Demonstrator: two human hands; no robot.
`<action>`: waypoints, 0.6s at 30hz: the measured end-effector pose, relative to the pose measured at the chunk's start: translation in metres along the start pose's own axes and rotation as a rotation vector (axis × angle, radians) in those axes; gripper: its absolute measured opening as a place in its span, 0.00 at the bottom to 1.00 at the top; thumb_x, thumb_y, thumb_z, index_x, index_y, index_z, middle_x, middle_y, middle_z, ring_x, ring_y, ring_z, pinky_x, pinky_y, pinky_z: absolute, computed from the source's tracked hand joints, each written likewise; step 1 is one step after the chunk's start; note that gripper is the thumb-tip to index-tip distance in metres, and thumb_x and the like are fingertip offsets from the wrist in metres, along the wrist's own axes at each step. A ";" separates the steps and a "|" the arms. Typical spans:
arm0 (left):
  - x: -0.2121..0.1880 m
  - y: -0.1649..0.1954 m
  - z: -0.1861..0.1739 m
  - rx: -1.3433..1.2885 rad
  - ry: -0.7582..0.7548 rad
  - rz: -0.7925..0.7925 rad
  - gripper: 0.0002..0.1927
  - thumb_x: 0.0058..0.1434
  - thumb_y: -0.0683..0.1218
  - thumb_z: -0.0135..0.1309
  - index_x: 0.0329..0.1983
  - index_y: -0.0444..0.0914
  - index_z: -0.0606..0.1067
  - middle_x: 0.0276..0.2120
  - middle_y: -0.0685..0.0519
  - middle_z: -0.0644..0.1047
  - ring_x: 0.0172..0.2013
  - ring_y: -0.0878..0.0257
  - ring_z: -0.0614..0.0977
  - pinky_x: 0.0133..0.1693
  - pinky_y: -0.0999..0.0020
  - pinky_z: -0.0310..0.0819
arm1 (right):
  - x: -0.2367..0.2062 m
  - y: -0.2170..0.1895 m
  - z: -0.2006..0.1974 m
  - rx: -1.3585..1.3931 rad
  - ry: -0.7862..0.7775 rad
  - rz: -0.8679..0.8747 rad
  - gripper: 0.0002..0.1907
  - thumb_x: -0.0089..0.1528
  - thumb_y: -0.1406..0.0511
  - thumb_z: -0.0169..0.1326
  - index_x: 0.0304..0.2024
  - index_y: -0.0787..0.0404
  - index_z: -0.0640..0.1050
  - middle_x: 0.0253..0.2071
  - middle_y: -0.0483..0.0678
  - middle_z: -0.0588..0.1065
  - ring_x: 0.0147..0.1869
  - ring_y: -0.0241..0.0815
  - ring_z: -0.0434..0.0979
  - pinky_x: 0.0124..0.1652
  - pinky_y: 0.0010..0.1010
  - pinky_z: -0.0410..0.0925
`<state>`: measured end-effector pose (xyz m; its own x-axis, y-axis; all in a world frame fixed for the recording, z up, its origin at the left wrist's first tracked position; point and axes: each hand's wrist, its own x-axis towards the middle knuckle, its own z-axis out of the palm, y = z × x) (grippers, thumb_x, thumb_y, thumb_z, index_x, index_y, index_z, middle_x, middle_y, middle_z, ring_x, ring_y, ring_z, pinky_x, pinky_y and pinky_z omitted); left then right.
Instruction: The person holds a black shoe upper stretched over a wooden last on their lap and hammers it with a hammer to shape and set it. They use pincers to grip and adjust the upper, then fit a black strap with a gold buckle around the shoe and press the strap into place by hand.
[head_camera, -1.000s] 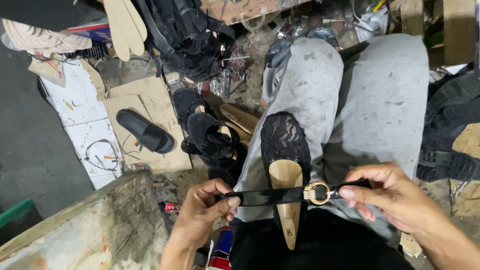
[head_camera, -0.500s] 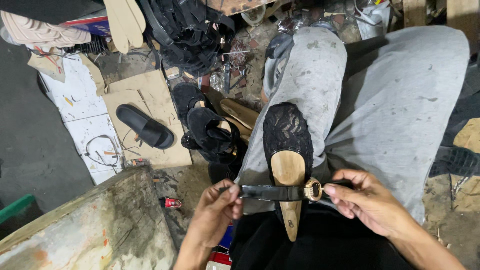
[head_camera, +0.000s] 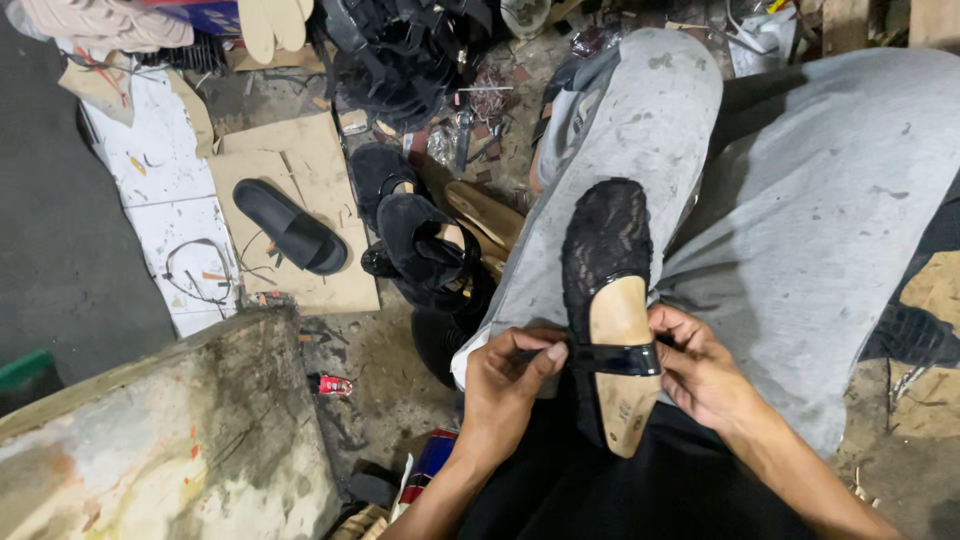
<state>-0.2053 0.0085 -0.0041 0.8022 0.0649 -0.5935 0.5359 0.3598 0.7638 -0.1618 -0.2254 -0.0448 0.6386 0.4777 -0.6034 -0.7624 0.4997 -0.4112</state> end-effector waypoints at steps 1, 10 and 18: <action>0.000 0.001 0.001 0.008 -0.011 -0.003 0.01 0.64 0.34 0.58 0.37 0.29 0.78 0.42 0.46 0.83 0.37 0.67 0.79 0.40 0.72 0.75 | 0.001 -0.001 0.003 -0.021 0.032 0.018 0.08 0.65 0.74 0.53 0.47 0.65 0.74 0.42 0.48 0.79 0.44 0.38 0.81 0.44 0.30 0.75; -0.005 -0.001 -0.002 -0.095 -0.116 -0.022 0.03 0.66 0.37 0.58 0.37 0.31 0.78 0.49 0.45 0.82 0.43 0.68 0.80 0.46 0.74 0.75 | -0.001 -0.008 0.022 -0.056 0.047 0.036 0.28 0.59 0.73 0.56 0.63 0.66 0.70 0.52 0.51 0.79 0.51 0.40 0.81 0.51 0.34 0.75; -0.013 -0.029 -0.010 -0.251 -0.161 0.055 0.02 0.69 0.38 0.56 0.40 0.33 0.75 0.50 0.46 0.81 0.45 0.67 0.80 0.48 0.73 0.75 | -0.014 -0.001 0.010 -0.198 0.077 -0.044 0.15 0.61 0.75 0.56 0.51 0.69 0.75 0.47 0.53 0.79 0.48 0.41 0.82 0.49 0.36 0.75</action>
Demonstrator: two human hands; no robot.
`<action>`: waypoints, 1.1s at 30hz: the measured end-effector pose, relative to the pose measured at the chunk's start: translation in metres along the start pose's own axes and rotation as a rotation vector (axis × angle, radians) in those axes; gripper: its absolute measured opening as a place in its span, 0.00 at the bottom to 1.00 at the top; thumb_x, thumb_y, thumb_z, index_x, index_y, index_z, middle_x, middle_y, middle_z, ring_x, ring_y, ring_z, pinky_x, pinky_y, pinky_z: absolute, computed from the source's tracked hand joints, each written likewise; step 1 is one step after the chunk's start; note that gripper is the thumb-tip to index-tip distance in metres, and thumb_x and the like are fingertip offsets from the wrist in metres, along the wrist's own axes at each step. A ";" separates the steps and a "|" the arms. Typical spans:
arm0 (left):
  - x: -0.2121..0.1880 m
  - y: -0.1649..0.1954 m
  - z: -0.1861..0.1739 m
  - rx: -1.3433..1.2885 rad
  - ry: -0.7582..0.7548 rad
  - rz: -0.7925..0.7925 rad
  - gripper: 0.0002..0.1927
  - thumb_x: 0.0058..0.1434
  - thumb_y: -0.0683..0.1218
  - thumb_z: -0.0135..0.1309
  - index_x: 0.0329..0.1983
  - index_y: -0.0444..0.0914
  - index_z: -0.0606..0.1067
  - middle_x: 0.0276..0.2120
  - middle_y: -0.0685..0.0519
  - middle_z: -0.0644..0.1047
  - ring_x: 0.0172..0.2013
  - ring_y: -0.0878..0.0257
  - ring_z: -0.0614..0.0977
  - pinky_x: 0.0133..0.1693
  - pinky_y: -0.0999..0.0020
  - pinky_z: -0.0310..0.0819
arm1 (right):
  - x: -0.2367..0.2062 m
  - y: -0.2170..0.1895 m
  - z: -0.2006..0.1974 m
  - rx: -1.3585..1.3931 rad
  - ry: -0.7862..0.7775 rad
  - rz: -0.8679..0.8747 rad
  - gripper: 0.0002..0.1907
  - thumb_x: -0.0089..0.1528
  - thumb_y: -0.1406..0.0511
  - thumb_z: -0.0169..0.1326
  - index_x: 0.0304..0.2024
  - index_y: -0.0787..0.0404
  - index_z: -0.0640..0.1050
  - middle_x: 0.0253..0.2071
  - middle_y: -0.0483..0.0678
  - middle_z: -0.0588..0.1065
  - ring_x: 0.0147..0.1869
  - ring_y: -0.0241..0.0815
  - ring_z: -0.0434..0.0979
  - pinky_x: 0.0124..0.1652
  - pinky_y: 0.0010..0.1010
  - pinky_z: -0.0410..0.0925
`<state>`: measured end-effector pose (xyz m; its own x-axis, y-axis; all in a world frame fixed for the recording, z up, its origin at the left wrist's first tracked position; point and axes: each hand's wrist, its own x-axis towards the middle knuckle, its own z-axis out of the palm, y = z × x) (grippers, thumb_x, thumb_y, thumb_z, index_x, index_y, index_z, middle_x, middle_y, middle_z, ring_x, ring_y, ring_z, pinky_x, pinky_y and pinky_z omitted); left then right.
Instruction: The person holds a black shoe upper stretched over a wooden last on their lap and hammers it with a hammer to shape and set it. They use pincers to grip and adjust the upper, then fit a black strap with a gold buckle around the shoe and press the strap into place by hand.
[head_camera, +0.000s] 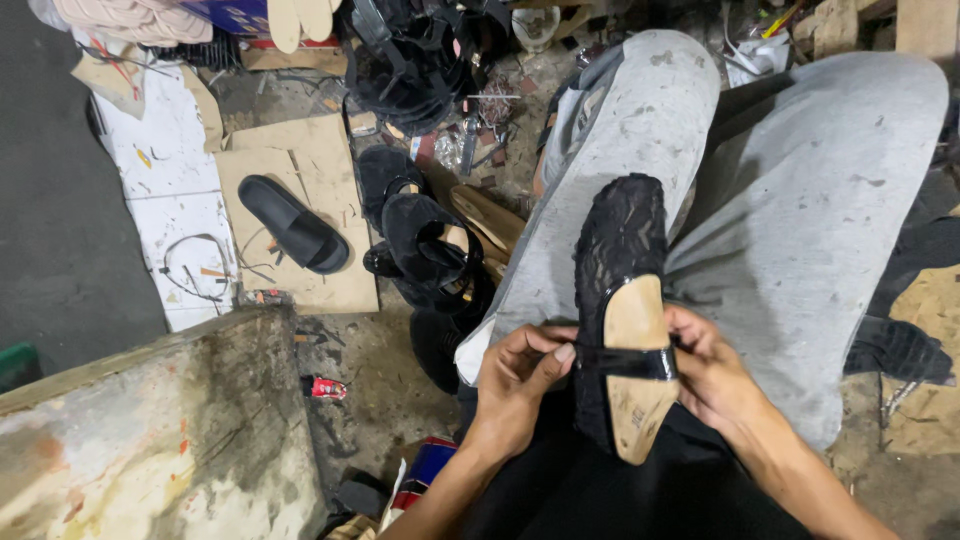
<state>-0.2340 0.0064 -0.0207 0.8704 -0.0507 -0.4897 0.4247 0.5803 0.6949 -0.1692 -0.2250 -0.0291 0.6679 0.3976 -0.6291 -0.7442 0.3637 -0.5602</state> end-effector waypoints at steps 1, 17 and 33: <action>-0.004 -0.004 -0.003 -0.043 -0.024 0.010 0.02 0.71 0.38 0.55 0.41 0.34 0.74 0.51 0.46 0.80 0.45 0.67 0.79 0.48 0.73 0.74 | -0.006 0.000 0.000 -0.104 -0.004 -0.070 0.11 0.62 0.76 0.58 0.47 0.69 0.76 0.45 0.53 0.79 0.47 0.40 0.81 0.48 0.34 0.75; -0.027 -0.010 -0.007 -0.283 0.028 -0.094 0.07 0.70 0.38 0.51 0.50 0.35 0.71 0.46 0.50 0.80 0.46 0.63 0.82 0.51 0.65 0.76 | -0.036 0.008 0.003 -0.163 -0.031 -0.054 0.06 0.55 0.77 0.63 0.28 0.66 0.79 0.47 0.52 0.80 0.44 0.38 0.80 0.44 0.31 0.74; -0.028 -0.002 -0.005 -0.246 -0.037 -0.031 0.03 0.73 0.37 0.52 0.43 0.36 0.70 0.39 0.53 0.76 0.40 0.66 0.77 0.46 0.69 0.72 | -0.034 0.007 0.002 0.031 -0.104 -0.079 0.08 0.56 0.79 0.61 0.31 0.65 0.76 0.43 0.48 0.77 0.43 0.38 0.78 0.44 0.30 0.73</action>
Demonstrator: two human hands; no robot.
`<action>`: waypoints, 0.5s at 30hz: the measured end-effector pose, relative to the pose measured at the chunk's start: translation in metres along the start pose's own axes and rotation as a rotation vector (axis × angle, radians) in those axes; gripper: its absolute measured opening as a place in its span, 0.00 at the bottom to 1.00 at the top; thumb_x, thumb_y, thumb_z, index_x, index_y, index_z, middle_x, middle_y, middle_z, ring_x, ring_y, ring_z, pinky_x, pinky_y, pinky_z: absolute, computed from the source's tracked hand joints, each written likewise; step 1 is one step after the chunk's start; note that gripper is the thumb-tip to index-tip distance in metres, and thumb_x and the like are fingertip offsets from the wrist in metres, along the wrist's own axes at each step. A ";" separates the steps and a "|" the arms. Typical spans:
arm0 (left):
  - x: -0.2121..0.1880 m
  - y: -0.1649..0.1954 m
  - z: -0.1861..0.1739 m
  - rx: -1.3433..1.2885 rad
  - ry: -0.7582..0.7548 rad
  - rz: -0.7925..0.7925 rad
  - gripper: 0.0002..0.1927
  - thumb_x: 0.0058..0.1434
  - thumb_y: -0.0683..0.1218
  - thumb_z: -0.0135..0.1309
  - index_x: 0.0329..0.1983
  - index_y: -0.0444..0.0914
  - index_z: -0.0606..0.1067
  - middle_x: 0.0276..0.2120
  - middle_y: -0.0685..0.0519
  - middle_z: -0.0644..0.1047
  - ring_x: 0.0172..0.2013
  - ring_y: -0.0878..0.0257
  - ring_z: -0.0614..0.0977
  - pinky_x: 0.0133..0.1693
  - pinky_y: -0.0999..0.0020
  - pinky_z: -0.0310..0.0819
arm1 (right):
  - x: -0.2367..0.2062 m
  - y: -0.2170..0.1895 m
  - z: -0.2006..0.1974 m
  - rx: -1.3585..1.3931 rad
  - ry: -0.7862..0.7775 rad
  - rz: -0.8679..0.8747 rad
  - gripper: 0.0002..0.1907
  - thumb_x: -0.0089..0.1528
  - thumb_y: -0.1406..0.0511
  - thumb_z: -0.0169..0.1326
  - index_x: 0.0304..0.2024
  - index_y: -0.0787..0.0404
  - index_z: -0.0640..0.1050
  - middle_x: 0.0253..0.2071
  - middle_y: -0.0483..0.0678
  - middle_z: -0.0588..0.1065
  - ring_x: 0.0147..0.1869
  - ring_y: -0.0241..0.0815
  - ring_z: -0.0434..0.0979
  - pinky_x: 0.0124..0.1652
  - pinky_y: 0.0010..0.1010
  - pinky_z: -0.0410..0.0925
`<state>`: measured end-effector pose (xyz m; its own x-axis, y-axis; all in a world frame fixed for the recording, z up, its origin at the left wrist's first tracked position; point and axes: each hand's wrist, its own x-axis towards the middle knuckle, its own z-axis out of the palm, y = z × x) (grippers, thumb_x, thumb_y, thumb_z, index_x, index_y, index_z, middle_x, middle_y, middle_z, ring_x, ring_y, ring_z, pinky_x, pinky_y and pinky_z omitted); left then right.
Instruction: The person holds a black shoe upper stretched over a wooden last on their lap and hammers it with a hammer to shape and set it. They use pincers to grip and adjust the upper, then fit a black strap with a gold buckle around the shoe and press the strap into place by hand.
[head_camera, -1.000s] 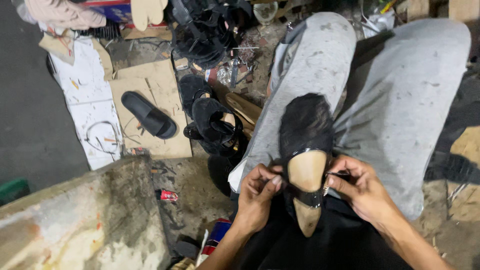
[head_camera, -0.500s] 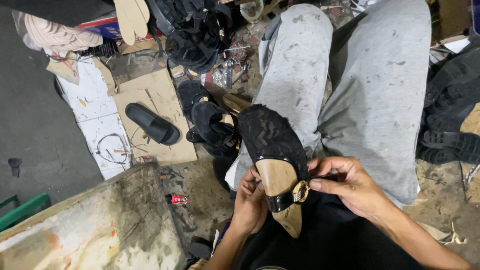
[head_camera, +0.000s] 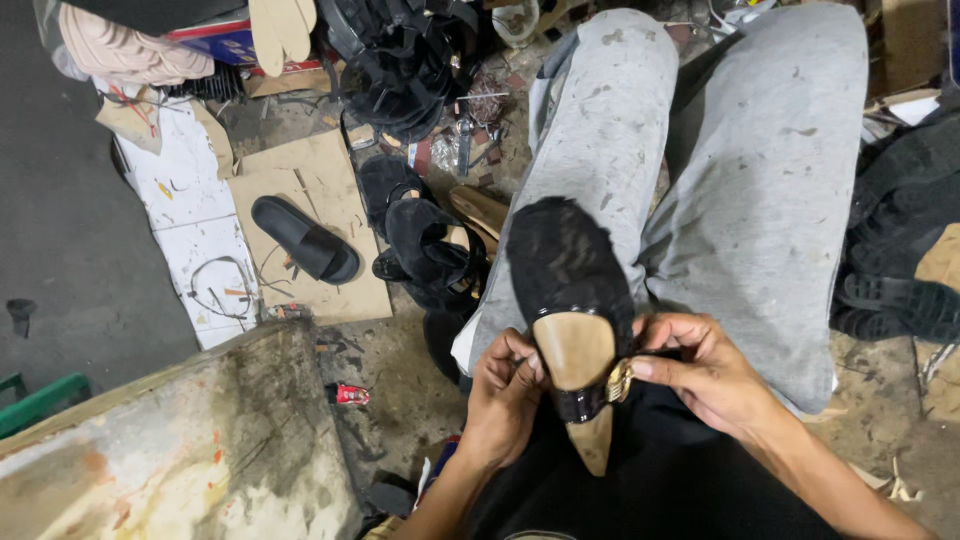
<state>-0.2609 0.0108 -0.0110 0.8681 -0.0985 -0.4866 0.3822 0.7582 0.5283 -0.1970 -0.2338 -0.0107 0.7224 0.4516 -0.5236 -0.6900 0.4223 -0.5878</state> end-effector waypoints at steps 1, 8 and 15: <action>-0.001 -0.002 -0.003 -0.054 -0.003 -0.015 0.03 0.74 0.38 0.52 0.45 0.37 0.70 0.41 0.53 0.76 0.43 0.64 0.79 0.49 0.67 0.74 | -0.004 -0.004 0.005 -0.138 0.006 -0.020 0.07 0.55 0.79 0.62 0.29 0.65 0.77 0.44 0.50 0.78 0.45 0.38 0.78 0.44 0.30 0.73; -0.021 -0.022 -0.047 0.087 0.249 -0.274 0.18 0.62 0.41 0.52 0.56 0.40 0.72 0.49 0.50 0.80 0.48 0.59 0.83 0.51 0.59 0.78 | -0.023 -0.025 0.037 -0.418 -0.024 0.000 0.10 0.54 0.75 0.66 0.23 0.65 0.76 0.46 0.55 0.83 0.48 0.39 0.82 0.46 0.30 0.75; -0.034 -0.044 -0.081 0.008 0.168 -0.388 0.14 0.67 0.43 0.56 0.53 0.33 0.76 0.48 0.45 0.80 0.48 0.54 0.83 0.50 0.56 0.78 | -0.021 -0.025 0.039 -0.351 -0.043 0.079 0.05 0.57 0.74 0.61 0.28 0.66 0.77 0.49 0.56 0.83 0.50 0.39 0.82 0.46 0.29 0.75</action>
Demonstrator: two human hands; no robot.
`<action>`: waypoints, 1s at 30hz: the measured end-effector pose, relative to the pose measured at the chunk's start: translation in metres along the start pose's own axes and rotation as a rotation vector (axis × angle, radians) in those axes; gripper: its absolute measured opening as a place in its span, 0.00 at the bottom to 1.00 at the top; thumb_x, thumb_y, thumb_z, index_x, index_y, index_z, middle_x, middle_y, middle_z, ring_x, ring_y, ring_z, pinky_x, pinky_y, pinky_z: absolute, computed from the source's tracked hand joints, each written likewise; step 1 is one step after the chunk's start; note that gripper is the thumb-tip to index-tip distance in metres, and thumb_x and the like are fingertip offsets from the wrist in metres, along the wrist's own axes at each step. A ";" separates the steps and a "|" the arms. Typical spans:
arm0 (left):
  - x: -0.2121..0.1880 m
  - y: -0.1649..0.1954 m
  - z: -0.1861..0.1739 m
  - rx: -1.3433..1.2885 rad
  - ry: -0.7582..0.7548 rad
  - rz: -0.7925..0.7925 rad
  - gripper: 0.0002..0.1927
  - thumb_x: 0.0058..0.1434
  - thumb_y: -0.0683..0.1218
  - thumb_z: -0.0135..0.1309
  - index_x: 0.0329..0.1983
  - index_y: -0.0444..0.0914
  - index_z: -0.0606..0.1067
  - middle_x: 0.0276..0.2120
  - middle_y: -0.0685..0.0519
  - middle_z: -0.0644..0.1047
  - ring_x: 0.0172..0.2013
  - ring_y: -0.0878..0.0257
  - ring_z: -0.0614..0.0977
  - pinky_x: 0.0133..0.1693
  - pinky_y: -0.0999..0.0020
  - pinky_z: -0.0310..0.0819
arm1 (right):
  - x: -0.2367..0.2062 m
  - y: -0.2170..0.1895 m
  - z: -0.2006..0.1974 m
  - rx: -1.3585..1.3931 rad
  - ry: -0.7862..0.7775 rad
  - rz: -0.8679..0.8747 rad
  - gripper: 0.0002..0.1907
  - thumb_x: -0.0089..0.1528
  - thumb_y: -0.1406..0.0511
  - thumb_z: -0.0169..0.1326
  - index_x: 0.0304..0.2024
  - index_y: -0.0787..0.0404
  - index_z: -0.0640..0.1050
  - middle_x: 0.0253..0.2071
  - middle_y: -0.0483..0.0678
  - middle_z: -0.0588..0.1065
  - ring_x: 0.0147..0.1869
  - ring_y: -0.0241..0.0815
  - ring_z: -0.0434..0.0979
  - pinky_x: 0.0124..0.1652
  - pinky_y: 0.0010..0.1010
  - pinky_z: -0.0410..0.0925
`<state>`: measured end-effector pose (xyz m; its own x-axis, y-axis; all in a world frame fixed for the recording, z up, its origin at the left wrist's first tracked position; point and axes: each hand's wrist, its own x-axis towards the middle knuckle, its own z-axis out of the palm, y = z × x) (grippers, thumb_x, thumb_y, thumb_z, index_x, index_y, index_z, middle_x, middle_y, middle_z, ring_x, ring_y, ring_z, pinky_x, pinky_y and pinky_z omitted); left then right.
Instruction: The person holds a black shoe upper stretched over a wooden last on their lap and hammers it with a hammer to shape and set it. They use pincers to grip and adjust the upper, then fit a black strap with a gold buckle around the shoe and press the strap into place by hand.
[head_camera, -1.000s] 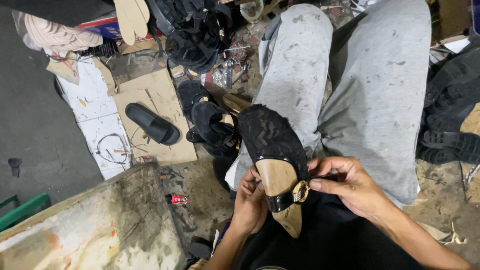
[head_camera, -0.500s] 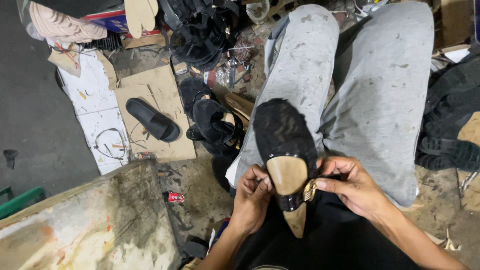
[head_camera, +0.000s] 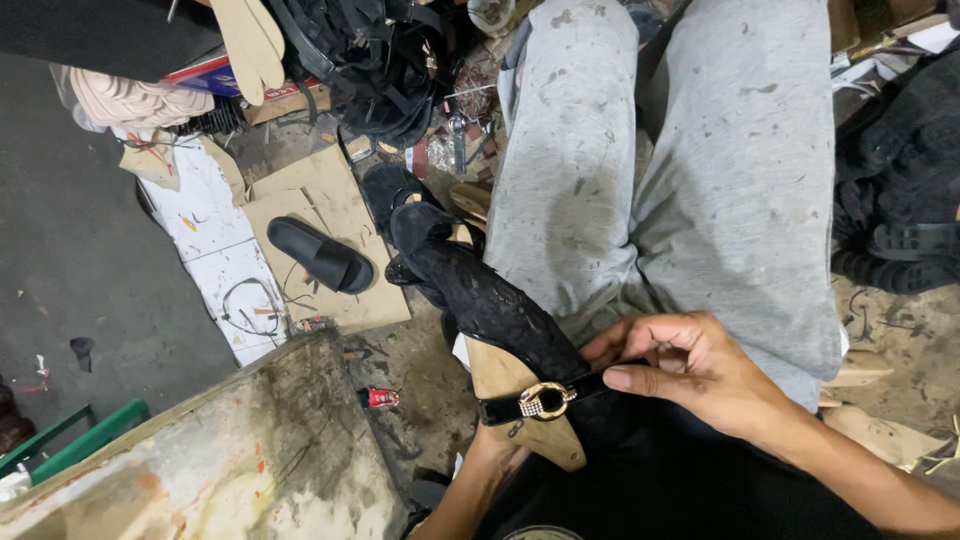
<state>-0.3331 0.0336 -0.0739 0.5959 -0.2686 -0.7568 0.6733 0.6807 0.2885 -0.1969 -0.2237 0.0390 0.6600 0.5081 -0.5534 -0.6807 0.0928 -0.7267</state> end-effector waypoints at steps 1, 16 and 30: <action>-0.002 -0.001 0.000 -0.111 0.131 -0.040 0.16 0.65 0.45 0.55 0.54 0.35 0.76 0.46 0.46 0.80 0.45 0.55 0.83 0.48 0.57 0.78 | 0.000 0.000 -0.001 -0.005 -0.001 -0.011 0.05 0.58 0.74 0.61 0.28 0.66 0.77 0.49 0.56 0.83 0.50 0.39 0.82 0.46 0.29 0.75; 0.013 0.020 0.078 -0.494 -0.453 0.038 0.07 0.71 0.49 0.46 0.40 0.42 0.67 0.35 0.52 0.73 0.42 0.57 0.74 0.52 0.59 0.68 | -0.046 -0.012 0.031 -0.416 0.036 -0.478 0.15 0.56 0.68 0.70 0.28 0.59 0.72 0.49 0.47 0.83 0.52 0.39 0.85 0.48 0.25 0.78; 0.013 0.021 0.074 -0.503 -0.695 0.044 0.03 0.71 0.41 0.43 0.43 0.38 0.68 0.37 0.49 0.74 0.42 0.55 0.77 0.51 0.57 0.71 | -0.060 -0.010 0.041 -0.423 -0.111 -0.558 0.10 0.60 0.70 0.64 0.40 0.61 0.75 0.59 0.58 0.70 0.57 0.44 0.83 0.52 0.33 0.73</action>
<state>-0.2792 -0.0059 -0.0340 0.8604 -0.4793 -0.1728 0.4670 0.8775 -0.1089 -0.2427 -0.2203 0.0966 0.8226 0.5681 -0.0242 -0.0538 0.0354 -0.9979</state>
